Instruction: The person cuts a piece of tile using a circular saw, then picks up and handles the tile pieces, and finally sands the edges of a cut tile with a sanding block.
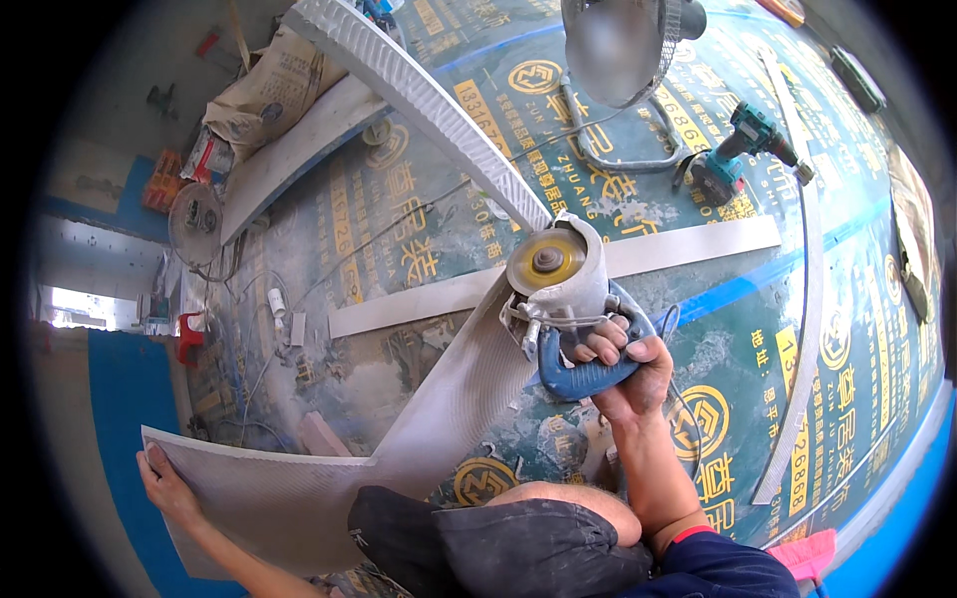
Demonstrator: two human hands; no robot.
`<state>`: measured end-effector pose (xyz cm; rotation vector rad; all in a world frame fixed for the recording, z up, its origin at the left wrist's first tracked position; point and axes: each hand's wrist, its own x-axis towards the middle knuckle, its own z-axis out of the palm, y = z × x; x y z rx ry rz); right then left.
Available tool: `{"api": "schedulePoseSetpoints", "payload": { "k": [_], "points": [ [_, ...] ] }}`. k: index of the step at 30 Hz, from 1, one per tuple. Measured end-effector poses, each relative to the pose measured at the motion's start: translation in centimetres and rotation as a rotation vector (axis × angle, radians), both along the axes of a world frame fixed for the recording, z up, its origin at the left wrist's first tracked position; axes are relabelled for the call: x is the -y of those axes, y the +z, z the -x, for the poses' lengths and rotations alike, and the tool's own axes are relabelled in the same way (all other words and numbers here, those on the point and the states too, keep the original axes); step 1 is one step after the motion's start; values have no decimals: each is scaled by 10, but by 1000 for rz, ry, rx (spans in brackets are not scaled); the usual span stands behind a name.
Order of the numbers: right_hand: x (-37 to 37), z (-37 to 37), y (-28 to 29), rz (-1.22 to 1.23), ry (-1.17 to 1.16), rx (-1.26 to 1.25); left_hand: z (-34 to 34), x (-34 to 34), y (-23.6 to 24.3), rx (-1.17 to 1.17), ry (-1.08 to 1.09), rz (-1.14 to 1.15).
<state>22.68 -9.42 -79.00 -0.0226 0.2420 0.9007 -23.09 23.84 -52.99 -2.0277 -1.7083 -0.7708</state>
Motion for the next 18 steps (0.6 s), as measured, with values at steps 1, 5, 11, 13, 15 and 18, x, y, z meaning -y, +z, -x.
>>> {"api": "schedulePoseSetpoints", "payload": {
  "k": [1, 5, 11, 13, 15, 18],
  "points": [
    [0, 0, 1, 0, -7, 8, 1, 0, 0, 0, 0, 0],
    [-2, 2, 2, 14, -11, 7, 5, 0, 0, -8, 13, -12],
    [-4, 2, 2, 9, -25, -43, 5, -1, 0, -9, 22, -4],
    [-4, 2, 3, 12, -19, -39, 3, 1, 1, -13, 23, 2],
    [-3, 3, 1, 19, -21, -43, 1, 2, 2, 0, 23, 26],
    [-3, 3, 0, 20, -24, -53, 1, 2, 1, -1, 13, -19]
  ]
}}
